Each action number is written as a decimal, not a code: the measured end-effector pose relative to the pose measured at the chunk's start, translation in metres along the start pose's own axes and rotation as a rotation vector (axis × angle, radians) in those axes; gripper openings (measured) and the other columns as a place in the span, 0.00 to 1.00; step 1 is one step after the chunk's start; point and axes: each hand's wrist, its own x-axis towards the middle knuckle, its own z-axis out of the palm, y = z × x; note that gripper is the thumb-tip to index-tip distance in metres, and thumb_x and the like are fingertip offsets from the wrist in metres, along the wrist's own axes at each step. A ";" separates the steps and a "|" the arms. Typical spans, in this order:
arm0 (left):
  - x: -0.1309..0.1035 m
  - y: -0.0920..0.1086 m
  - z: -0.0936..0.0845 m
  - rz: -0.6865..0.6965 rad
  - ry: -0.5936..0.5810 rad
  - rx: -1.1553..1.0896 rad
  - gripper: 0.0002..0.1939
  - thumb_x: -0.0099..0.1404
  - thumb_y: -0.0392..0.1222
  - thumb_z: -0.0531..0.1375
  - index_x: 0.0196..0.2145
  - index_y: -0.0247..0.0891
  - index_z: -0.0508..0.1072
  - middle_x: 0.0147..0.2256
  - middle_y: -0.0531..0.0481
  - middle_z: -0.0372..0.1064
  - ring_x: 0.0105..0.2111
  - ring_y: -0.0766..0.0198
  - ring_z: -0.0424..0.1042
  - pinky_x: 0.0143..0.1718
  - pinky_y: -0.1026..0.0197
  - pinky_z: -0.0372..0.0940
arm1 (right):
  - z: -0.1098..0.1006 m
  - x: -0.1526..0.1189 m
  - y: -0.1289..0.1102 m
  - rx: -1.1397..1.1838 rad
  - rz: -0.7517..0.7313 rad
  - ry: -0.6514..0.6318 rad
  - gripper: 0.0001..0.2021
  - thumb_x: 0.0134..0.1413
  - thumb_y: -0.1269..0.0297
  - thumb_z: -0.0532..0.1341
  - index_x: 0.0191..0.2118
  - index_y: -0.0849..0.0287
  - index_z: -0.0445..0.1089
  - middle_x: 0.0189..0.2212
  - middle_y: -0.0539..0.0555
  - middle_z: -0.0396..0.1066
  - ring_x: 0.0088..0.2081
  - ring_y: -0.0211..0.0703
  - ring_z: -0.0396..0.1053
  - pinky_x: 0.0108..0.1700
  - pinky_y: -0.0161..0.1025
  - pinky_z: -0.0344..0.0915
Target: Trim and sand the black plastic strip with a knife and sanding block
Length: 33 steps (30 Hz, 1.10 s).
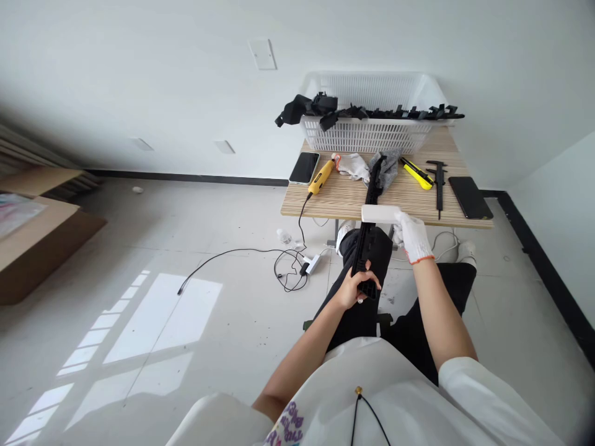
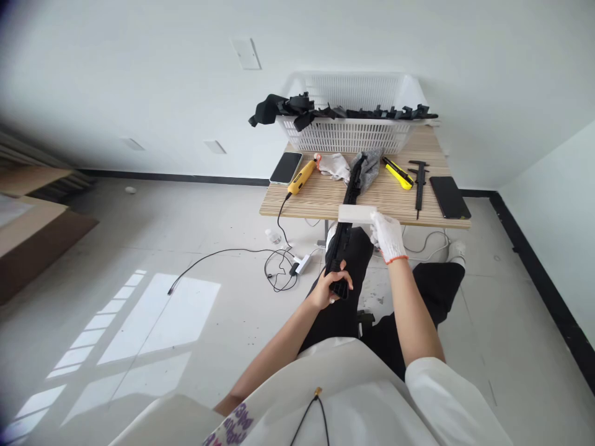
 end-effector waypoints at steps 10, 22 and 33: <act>0.006 -0.006 -0.006 0.023 -0.054 -0.071 0.20 0.57 0.53 0.61 0.38 0.43 0.56 0.23 0.56 0.75 0.08 0.73 0.50 0.09 0.68 0.40 | -0.033 -0.014 -0.004 0.117 -0.097 0.162 0.24 0.52 0.45 0.64 0.24 0.51 0.50 0.10 0.40 0.48 0.11 0.31 0.44 0.11 0.32 0.41; -0.001 -0.007 0.002 0.007 -0.028 0.043 0.18 0.55 0.51 0.60 0.37 0.42 0.57 0.22 0.53 0.74 0.11 0.71 0.56 0.11 0.67 0.43 | 0.047 -0.003 0.021 0.114 -0.121 0.018 0.19 0.42 0.56 0.72 0.20 0.55 0.60 0.13 0.43 0.58 0.14 0.27 0.51 0.14 0.28 0.47; 0.000 -0.006 0.001 0.014 -0.039 0.056 0.19 0.56 0.52 0.60 0.38 0.41 0.58 0.22 0.54 0.74 0.10 0.72 0.53 0.11 0.67 0.43 | -0.029 -0.019 0.028 0.128 -0.141 0.131 0.23 0.42 0.53 0.73 0.20 0.54 0.56 0.11 0.42 0.55 0.11 0.28 0.49 0.11 0.29 0.44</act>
